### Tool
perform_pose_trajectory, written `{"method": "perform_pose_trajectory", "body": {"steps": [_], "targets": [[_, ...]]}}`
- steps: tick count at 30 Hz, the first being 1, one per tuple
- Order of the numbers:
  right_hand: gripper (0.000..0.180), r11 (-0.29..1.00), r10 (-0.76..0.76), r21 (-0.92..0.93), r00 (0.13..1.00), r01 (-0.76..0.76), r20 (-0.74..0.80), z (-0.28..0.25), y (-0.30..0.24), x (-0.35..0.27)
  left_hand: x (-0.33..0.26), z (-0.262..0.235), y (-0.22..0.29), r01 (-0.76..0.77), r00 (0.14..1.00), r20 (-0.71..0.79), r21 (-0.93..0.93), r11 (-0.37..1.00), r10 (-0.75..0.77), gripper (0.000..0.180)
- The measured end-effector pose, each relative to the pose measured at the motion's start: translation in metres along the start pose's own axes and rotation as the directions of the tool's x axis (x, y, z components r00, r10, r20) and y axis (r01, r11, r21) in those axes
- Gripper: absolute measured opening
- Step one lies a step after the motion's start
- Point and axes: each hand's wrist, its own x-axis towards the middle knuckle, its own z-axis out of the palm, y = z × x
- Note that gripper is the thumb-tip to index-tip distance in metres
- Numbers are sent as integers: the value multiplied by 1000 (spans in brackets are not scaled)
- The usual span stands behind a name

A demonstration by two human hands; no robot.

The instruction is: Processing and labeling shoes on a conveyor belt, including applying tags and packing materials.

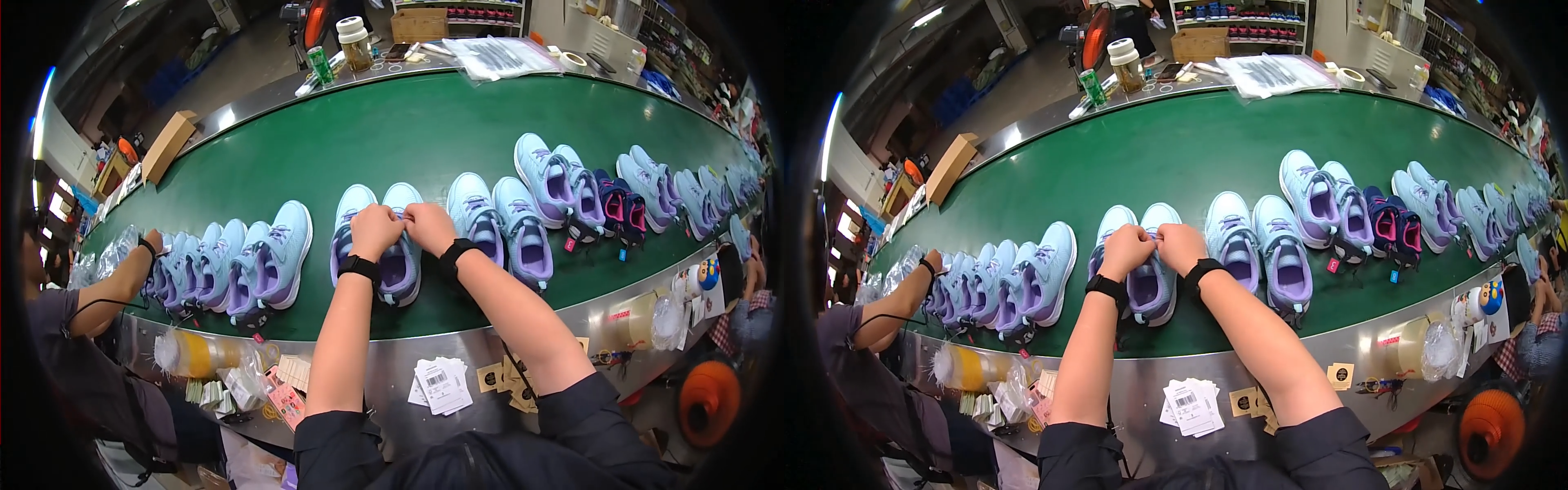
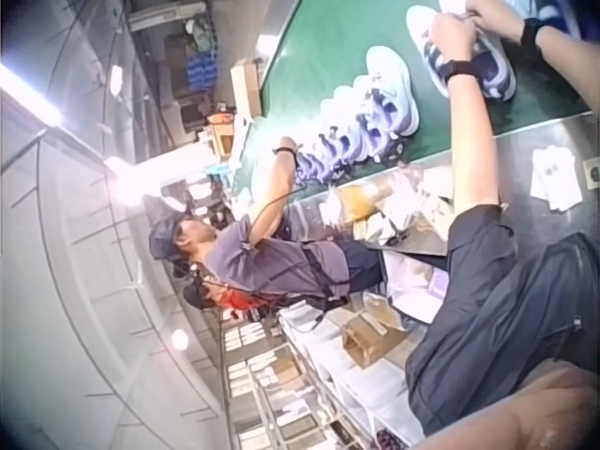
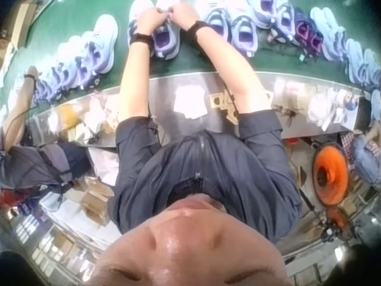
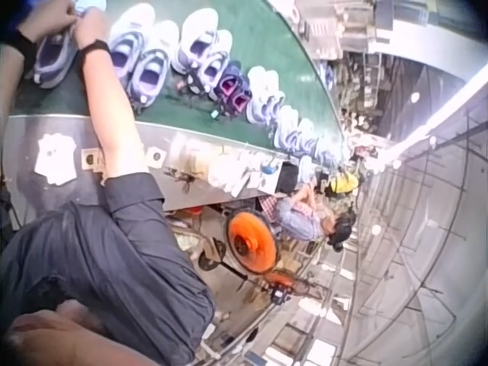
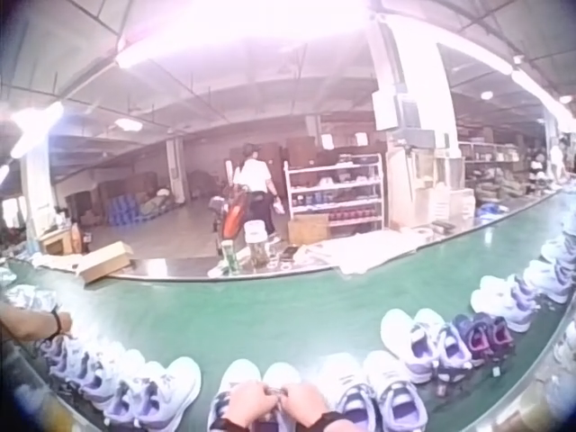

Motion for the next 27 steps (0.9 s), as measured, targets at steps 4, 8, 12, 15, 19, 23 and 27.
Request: {"method": "perform_pose_trajectory", "body": {"steps": [4, 8, 12, 15, 19, 23, 27], "targets": [[16, 997, -10, -76, 993, 2, -114, -3, -6, -6, -3, 10, -1, 38, 992, -114, -77, 996, -47, 18], [19, 996, 88, 13, 974, -88, -209, -15, -4, -2, -4, 5, 11, -43, 959, -240, -654, 756, -153, 14], [17, 913, 69, 406, 997, -49, -35, -6, 14, 9, -18, -12, 10, -159, 930, -366, -418, 894, -6, 13], [16, 732, 179, 592, 934, -337, 310, -21, 1, 11, -30, -8, 3, -135, 932, -361, -327, 935, 9, 15], [20, 687, 164, 618, 911, -381, 379, -41, 7, 11, -28, 4, 15, -198, 898, -438, -497, 845, -47, 16], [20, 626, 175, 632, 872, -457, 457, -27, 7, 14, -38, 4, 5, -171, 886, -456, -479, 861, -78, 17], [20, 627, 166, 616, 854, -478, 494, -19, 10, 17, -41, 4, 0, -123, 894, -431, -501, 857, -124, 21]]}}
